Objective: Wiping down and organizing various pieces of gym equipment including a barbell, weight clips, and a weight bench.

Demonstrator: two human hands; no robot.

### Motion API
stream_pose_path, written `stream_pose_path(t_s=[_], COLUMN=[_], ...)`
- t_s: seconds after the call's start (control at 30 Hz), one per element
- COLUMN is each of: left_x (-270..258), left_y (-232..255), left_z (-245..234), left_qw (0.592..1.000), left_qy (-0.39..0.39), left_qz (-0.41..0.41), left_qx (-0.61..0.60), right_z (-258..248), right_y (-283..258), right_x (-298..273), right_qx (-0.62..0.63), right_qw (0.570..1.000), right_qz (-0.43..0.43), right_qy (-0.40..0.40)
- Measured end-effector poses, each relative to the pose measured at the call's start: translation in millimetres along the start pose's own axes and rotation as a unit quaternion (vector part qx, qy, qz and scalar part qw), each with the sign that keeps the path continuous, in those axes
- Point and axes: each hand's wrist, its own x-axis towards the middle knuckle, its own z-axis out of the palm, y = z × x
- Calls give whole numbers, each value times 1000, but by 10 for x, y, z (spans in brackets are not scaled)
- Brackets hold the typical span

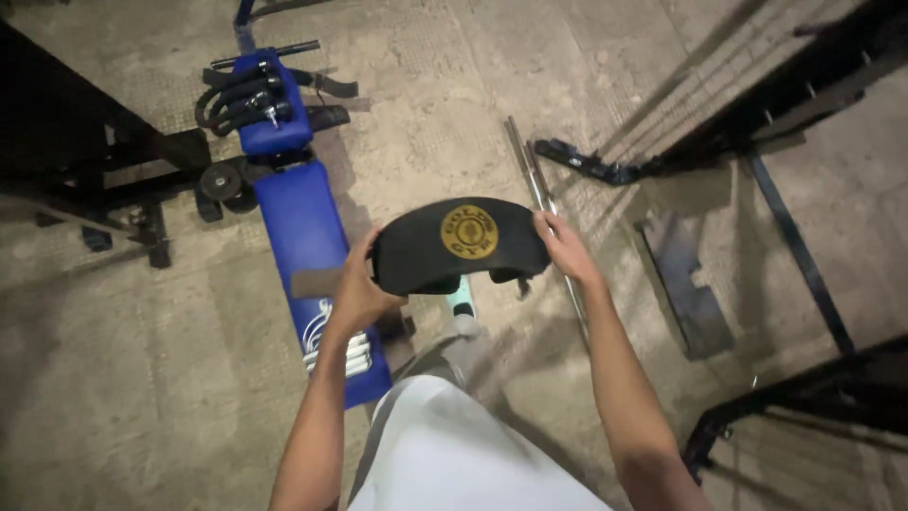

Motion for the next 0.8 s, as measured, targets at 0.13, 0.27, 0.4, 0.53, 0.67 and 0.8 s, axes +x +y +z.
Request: stream_pose_path(t_s=[0.13, 0.27, 0.4, 0.53, 0.67, 0.8], left_x=[852, 1690, 2525, 3281, 4070, 4918], left_y=[-212, -275, -143, -234, -417, -451], left_z=[196, 353, 440, 509, 565, 639], left_qw=[999, 998, 995, 990, 982, 971], left_qy=[37, 58, 83, 116, 150, 188], left_qz=[-15, -27, -47, -58, -70, -100], left_qx=[9, 5, 25, 54, 90, 108], right_z=[28, -135, -435, -769, -818, -704], right_y=[1065, 898, 671, 118, 277, 870], right_x=[1021, 1994, 2918, 3745, 4807, 6031], right_qx=[58, 158, 281, 263, 217, 243], right_qw=[998, 978, 950, 959, 960, 946], right_qz=[16, 105, 134, -18, -82, -99], right_qy=[-31, -86, -31, -108, -156, -190])
